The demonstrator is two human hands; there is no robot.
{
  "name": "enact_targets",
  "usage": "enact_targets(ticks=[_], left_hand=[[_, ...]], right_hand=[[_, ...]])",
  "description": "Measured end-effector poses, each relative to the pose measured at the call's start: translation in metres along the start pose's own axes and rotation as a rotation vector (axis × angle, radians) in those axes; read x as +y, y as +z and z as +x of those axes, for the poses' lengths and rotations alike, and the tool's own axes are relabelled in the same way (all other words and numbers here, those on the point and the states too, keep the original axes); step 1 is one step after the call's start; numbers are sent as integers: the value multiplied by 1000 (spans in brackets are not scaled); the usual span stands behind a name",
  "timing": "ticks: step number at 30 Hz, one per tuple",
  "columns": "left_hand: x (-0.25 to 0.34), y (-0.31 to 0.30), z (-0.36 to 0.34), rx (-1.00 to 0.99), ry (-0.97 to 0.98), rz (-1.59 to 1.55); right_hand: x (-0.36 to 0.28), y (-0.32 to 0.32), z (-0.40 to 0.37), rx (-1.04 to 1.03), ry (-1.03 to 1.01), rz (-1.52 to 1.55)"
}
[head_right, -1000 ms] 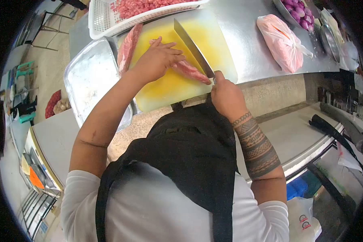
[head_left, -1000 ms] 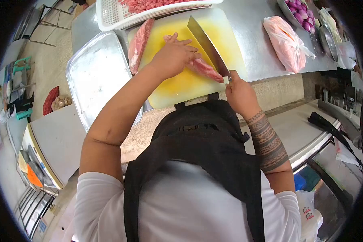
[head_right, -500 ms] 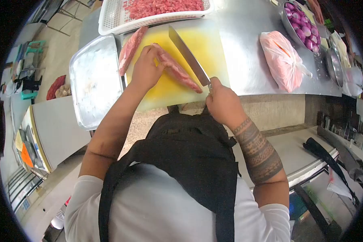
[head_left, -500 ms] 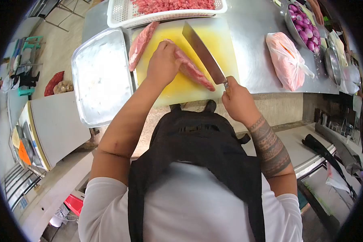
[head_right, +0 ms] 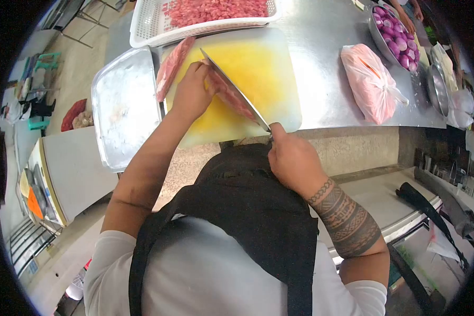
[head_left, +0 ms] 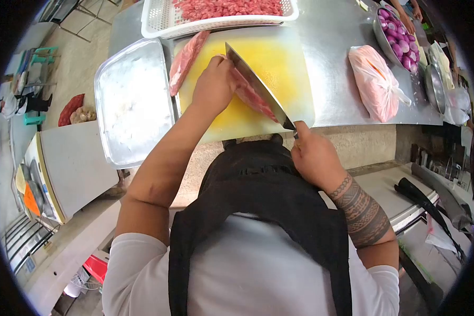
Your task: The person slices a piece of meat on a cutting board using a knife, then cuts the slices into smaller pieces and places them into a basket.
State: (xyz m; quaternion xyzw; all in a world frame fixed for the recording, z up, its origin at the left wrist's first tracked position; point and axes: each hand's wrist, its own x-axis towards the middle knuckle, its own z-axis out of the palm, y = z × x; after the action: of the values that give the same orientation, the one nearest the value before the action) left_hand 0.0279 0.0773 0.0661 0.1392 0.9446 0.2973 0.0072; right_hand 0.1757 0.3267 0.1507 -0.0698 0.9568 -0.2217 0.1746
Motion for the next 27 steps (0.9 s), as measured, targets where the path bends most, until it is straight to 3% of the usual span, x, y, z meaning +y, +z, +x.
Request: enact_targets(ticks=[8, 16, 19, 22, 27], left_hand=[[-12, 15, -4, 136, 67, -75], [-6, 9, -4, 103, 60, -98], [-1, 8, -5, 146, 83, -97], [-7, 13, -5, 121, 68, -81], [-13, 13, -7, 77, 78, -75]], right_hand=[[-12, 12, 35, -24, 9, -18], [-35, 30, 85, 67, -62, 16], [-37, 20, 56, 64, -29, 49], [-31, 9, 31, -109, 126, -17], [-22, 39, 74, 41, -30, 11]])
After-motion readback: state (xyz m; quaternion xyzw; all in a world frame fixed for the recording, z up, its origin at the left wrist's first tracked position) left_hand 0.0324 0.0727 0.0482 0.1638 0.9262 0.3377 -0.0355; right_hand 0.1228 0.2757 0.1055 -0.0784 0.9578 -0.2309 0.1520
